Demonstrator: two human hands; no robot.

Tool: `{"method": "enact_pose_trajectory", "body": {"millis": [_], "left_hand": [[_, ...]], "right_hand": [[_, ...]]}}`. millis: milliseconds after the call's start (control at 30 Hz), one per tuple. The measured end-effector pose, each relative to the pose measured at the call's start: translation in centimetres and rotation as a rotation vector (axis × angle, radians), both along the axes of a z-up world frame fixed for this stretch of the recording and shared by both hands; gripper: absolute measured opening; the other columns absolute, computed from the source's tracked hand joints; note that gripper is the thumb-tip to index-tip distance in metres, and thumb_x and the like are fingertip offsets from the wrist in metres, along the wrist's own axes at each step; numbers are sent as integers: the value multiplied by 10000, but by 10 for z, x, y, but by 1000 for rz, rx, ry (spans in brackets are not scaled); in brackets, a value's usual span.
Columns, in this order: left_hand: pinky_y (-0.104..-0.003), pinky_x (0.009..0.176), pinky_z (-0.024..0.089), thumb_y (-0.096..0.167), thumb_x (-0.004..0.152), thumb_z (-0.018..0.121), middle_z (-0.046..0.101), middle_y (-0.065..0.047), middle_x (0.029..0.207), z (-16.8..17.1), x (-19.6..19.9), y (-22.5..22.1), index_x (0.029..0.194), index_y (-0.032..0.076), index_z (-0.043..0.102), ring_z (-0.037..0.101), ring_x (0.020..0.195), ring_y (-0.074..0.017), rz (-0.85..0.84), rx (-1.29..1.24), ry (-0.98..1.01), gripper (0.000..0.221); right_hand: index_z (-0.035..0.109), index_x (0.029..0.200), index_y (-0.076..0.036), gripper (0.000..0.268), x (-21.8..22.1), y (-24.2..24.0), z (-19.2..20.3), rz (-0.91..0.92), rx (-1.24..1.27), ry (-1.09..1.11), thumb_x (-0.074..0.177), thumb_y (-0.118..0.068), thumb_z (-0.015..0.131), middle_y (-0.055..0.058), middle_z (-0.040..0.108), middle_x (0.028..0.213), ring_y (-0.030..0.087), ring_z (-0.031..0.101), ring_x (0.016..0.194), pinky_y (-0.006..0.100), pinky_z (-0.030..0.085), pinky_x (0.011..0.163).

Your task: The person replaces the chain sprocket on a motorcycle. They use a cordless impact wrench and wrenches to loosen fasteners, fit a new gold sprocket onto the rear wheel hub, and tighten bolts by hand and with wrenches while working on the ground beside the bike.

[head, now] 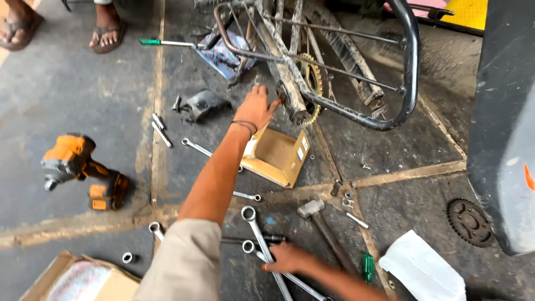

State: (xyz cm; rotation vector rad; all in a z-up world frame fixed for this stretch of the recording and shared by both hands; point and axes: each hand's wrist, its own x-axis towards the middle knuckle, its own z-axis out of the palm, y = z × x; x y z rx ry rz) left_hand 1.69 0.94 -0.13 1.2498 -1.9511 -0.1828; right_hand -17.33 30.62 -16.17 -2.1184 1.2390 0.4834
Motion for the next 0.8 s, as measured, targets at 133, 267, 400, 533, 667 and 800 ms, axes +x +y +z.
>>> {"method": "enact_pose_trajectory", "body": {"millis": [133, 267, 400, 533, 667, 800], "left_hand": [[-499, 949, 528, 284, 920, 673, 606, -266, 1232, -12, 19, -1, 1206, -50, 537, 590, 1142, -470, 178, 18, -79, 460], [-514, 946, 525, 354, 953, 664, 632, -260, 1211, -20, 24, 4, 1159, -32, 572, 599, 1143, -468, 200, 145, -91, 446], [-531, 953, 519, 418, 956, 605, 664, -282, 1188, -10, 24, 22, 1179, -12, 607, 617, 1150, -472, 196, 327, -85, 485], [-527, 1021, 470, 625, 1038, 520, 613, -353, 1209, -28, 17, -3, 1191, -29, 655, 574, 1195, -496, 92, 506, -10, 685], [-493, 1021, 475, 596, 1009, 500, 667, -289, 1198, -19, -8, -14, 1155, -8, 697, 620, 1180, -449, 8, 530, 278, 652], [-466, 851, 570, 488, 935, 632, 713, -282, 1112, -19, -23, -39, 1108, -40, 663, 726, 991, -421, 98, 524, 392, 557]], "right_hand": [[713, 1036, -103, 337, 15, 46, 8, -339, -3, -127, 957, -426, 662, 184, 736, 838, 342, 701, 757, 505, 530, 764], [658, 924, -70, 246, 15, 64, -31, -460, -326, -253, 949, -314, 671, 113, 705, 786, 279, 674, 691, 489, 542, 684], [618, 921, -47, 228, 24, 53, -18, -487, -632, -300, 977, -268, 623, 159, 674, 701, 337, 674, 589, 474, 531, 519], [575, 1049, -48, 259, 41, -2, 84, -865, -467, -404, 1056, -281, 464, 185, 673, 651, 351, 701, 547, 487, 536, 459], [667, 1008, 22, 350, 32, -89, 130, -713, -774, -479, 1044, -314, 575, 274, 670, 753, 442, 681, 716, 528, 534, 622], [687, 1046, -2, 293, 34, -140, 174, -699, -709, -350, 989, -267, 577, 270, 708, 821, 432, 712, 785, 531, 545, 724]]}}
